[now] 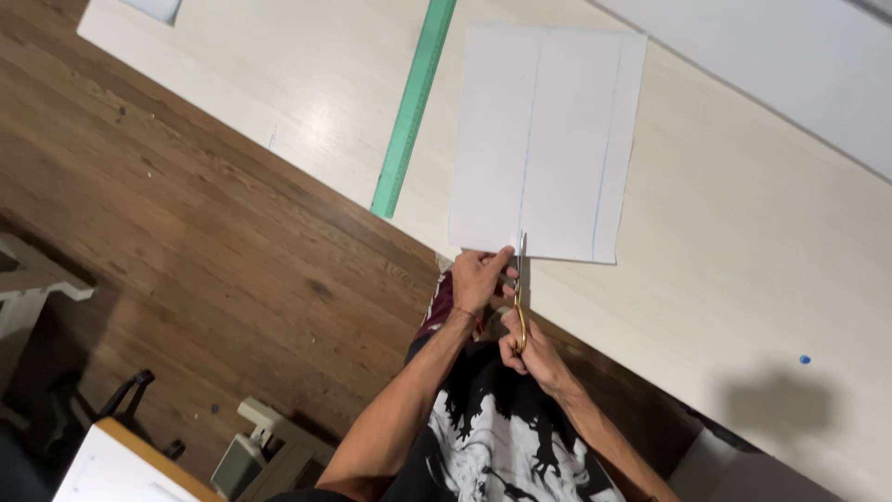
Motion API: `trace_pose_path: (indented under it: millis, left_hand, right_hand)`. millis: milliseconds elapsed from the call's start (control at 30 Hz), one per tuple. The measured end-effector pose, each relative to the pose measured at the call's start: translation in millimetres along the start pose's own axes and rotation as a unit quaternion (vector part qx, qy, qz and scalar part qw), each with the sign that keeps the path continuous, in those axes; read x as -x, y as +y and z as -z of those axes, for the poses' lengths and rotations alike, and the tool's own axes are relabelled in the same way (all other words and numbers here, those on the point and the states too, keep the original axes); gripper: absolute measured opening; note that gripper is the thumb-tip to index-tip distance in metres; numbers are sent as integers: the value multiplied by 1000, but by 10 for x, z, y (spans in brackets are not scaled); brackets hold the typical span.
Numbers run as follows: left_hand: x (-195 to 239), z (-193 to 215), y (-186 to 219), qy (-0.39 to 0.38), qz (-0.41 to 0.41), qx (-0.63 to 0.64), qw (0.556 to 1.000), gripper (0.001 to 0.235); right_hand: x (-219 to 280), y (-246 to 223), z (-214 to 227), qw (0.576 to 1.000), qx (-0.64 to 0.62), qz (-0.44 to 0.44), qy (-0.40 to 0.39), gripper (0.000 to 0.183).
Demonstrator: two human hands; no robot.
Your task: Cutting a sheet of paper into several strips using scissors along marked lines
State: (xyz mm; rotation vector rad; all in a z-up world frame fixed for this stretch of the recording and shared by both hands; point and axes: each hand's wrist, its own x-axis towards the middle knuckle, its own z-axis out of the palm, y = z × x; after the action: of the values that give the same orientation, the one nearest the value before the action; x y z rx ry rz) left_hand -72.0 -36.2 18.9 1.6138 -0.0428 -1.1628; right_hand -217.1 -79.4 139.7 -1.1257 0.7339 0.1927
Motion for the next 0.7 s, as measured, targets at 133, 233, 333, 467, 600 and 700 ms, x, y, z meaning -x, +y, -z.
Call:
trace_pose_path:
  millis: [133,233,333,467,600,700]
  left_hand:
    - [132,-35,127,5,9,6,1000,34]
    - [83,-31,21,15,9,4,1000,34]
    - [88,-25,36,16,11,-6,1000,32]
    - [126,-26,53,16,10,-5,1000,34]
    - [123,-40,111,12,1,-43,999,34]
    - [158,-42,62,15,4,-49,999,34]
  right_hand:
    - [-196,875,168,998,-64,24,-2,71]
    - [-161,827,124,996,-79,40,10,67]
    - [-165,856,104,993,-105,56,0,59]
    - [-196,993,149,993,-102,50,-10,57]
    - [-178,850,107,995,-90,38,5,63]
    - [-97,764,48,994,-102,14,22,65]
